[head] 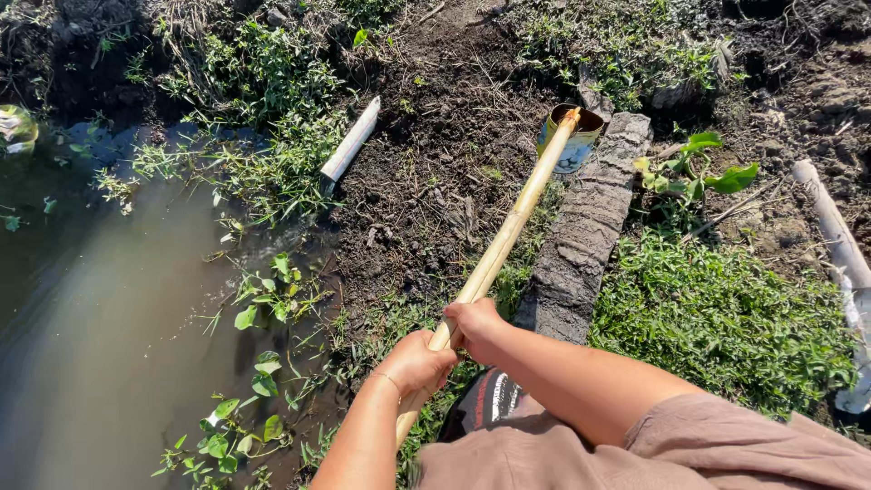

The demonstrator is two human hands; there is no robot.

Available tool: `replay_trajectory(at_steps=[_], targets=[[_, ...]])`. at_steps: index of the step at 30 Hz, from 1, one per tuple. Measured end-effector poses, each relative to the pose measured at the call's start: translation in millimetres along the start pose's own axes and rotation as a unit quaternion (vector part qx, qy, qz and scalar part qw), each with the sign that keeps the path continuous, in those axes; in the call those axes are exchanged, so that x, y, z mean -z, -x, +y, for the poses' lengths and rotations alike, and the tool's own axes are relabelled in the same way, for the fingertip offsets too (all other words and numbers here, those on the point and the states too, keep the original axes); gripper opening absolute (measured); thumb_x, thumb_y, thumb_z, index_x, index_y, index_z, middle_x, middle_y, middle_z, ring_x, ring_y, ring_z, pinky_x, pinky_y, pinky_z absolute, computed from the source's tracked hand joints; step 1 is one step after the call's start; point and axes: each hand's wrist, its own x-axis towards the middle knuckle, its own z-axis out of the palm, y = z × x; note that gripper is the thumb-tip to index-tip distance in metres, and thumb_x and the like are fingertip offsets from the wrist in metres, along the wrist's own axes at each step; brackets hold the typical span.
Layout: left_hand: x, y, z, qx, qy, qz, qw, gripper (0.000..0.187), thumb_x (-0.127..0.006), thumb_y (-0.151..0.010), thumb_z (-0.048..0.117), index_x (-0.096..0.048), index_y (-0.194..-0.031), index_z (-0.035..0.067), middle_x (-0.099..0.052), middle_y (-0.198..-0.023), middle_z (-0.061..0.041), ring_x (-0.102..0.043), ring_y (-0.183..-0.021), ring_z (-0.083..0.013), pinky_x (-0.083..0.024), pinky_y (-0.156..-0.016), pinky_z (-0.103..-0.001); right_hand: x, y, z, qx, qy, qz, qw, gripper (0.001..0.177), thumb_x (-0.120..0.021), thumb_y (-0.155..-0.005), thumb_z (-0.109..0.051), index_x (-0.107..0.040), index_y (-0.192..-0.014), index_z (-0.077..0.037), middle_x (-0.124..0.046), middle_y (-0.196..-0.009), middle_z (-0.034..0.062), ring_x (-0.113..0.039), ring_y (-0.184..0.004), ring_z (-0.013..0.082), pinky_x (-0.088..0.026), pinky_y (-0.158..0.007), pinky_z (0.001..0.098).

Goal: The person uses a long bamboo pole with an attached can to scoop water from a ditch and pour it onto the muddy ground and nearby plants.

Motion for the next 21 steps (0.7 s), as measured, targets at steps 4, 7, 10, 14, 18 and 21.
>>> replay_trajectory(at_steps=[4,7,10,14,18,21], targets=[[-1.9,-2.4,43.3,0.024,0.000,0.012,1.000,0.015,-0.067,-0.084,0.012,-0.062,-0.097,0.006,-0.063,-0.068,-0.004,-0.062,-0.057,-0.0158,-0.053,-0.054,-0.031,6.5,-14.0,-33.1,-0.014,0.023,-0.003,1.000,0.025,-0.070,-0.090,-0.011,-0.061,-0.105,0.005,-0.065,-0.088,0.0161,-0.066,-0.077,0.0300,-0.054,-0.063,0.0449],[-6.4,-5.0,59.2,0.007,-0.013,0.020,1.000,0.014,-0.066,-0.086,0.012,-0.062,-0.095,0.003,-0.063,-0.068,-0.005,-0.061,-0.056,-0.0146,-0.051,-0.052,-0.031,11.5,-21.6,-54.9,-0.019,0.002,-0.035,0.999,0.027,-0.070,-0.091,-0.011,-0.059,-0.107,0.008,-0.065,-0.091,0.0172,-0.069,-0.078,0.0314,-0.059,-0.065,0.0458],[-4.2,-10.7,74.2,0.023,0.082,0.005,0.996,0.014,-0.067,-0.086,0.009,-0.060,-0.096,0.003,-0.060,-0.068,-0.004,-0.059,-0.055,-0.0156,-0.049,-0.050,-0.032,8.6,-14.1,-75.1,-0.022,0.029,-0.019,0.999,0.029,-0.068,-0.092,-0.012,-0.055,-0.111,0.005,-0.063,-0.095,0.0162,-0.068,-0.081,0.0317,-0.059,-0.068,0.0475],[-7.3,-14.1,79.9,0.031,0.142,0.014,0.989,0.013,-0.068,-0.086,0.007,-0.061,-0.096,0.004,-0.060,-0.069,-0.003,-0.057,-0.053,-0.0153,-0.047,-0.049,-0.031,5.2,-7.2,-97.0,-0.045,0.057,-0.029,0.997,0.029,-0.067,-0.092,-0.013,-0.056,-0.111,0.005,-0.064,-0.096,0.0161,-0.069,-0.084,0.0321,-0.060,-0.071,0.0475],[-14.8,-20.2,93.4,0.043,0.114,0.033,0.992,0.013,-0.068,-0.088,0.008,-0.060,-0.097,0.002,-0.061,-0.069,-0.005,-0.058,-0.053,-0.0159,-0.049,-0.050,-0.031,12.4,-13.4,-110.1,-0.067,0.055,-0.051,0.995,0.028,-0.067,-0.091,-0.009,-0.055,-0.110,0.007,-0.065,-0.096,0.0184,-0.070,-0.084,0.0351,-0.062,-0.073,0.0501],[-22.2,-25.1,116.1,0.040,0.101,0.051,0.993,0.014,-0.066,-0.087,0.009,-0.061,-0.096,0.000,-0.060,-0.068,-0.004,-0.058,-0.053,-0.0139,-0.047,-0.048,-0.031,23.7,-21.7,-124.4,-0.082,0.073,-0.064,0.992,0.028,-0.066,-0.090,-0.009,-0.057,-0.110,0.007,-0.065,-0.095,0.0188,-0.070,-0.082,0.0345,-0.062,-0.072,0.0503]])
